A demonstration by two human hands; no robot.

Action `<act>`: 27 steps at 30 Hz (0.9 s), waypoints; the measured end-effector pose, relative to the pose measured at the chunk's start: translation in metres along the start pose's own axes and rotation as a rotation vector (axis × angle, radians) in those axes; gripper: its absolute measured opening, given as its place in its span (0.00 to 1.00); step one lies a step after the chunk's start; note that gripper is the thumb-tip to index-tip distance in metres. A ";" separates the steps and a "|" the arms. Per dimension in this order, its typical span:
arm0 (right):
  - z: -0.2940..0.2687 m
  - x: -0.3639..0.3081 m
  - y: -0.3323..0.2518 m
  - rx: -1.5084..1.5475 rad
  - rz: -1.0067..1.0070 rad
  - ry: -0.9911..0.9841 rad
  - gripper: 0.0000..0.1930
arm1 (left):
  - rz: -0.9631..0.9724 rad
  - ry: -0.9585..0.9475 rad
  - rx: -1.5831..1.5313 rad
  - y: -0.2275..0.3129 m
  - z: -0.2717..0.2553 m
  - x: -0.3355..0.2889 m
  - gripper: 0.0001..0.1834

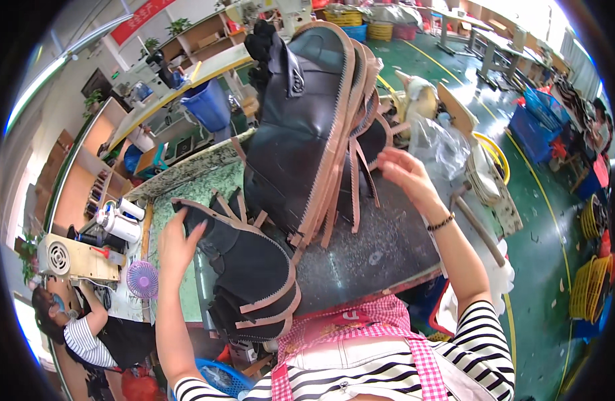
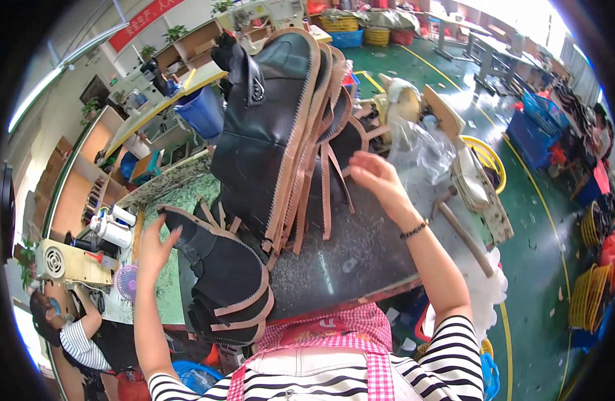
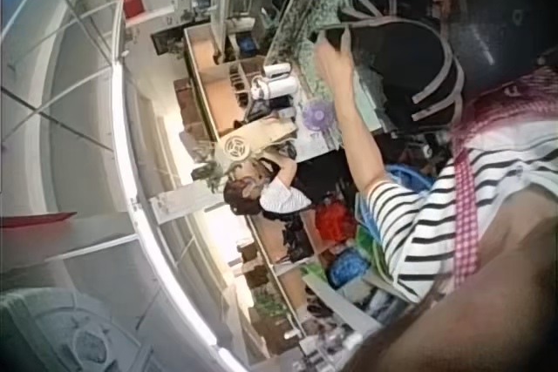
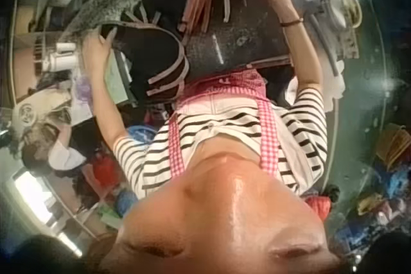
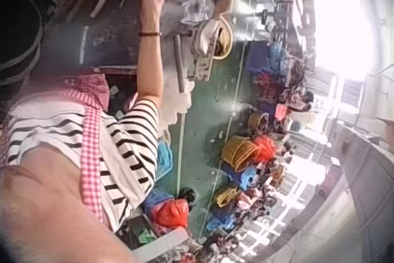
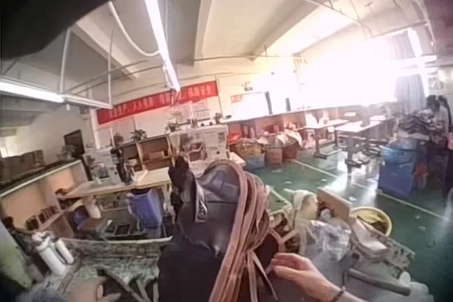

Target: The person assembles black leather-like bags by hand, attaching zipper pulls and applying adhesive to seams. They handle multiple bag units, stacking them on the table and occasionally using a brush to spread glue on the edges.

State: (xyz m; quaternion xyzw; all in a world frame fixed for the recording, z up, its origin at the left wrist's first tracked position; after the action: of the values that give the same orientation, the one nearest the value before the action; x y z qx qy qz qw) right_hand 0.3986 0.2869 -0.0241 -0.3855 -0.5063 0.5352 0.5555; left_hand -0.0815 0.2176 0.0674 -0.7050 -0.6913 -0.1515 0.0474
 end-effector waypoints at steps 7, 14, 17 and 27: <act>0.013 0.111 0.012 0.457 0.290 -0.014 0.18 | 0.061 0.051 -0.689 0.195 -0.038 0.146 0.49; 0.023 0.135 0.008 0.250 0.006 -0.199 0.20 | 0.259 -0.161 -1.040 0.165 0.063 0.172 0.52; 0.039 0.144 -0.006 0.490 0.083 -0.429 0.17 | 0.237 -0.241 -1.183 0.155 0.058 0.166 0.43; 0.152 0.094 -0.099 0.007 -0.291 -0.407 0.22 | 0.085 -0.072 -0.903 0.099 -0.029 0.083 0.29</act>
State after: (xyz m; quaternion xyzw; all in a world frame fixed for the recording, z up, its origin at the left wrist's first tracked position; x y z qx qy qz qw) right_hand 0.2622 0.3489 0.1145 -0.1911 -0.6560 0.5179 0.5147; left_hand 0.0121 0.2856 0.1318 -0.6874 -0.5276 -0.4113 -0.2828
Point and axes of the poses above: each hand's wrist, its own x-axis towards the middle knuckle, its own z-axis out of the palm, y = z × x, the point moved 3 cm from there along x, towards the middle knuckle, and after that the axes turned 1 degree about z, right-handed, at the moved point
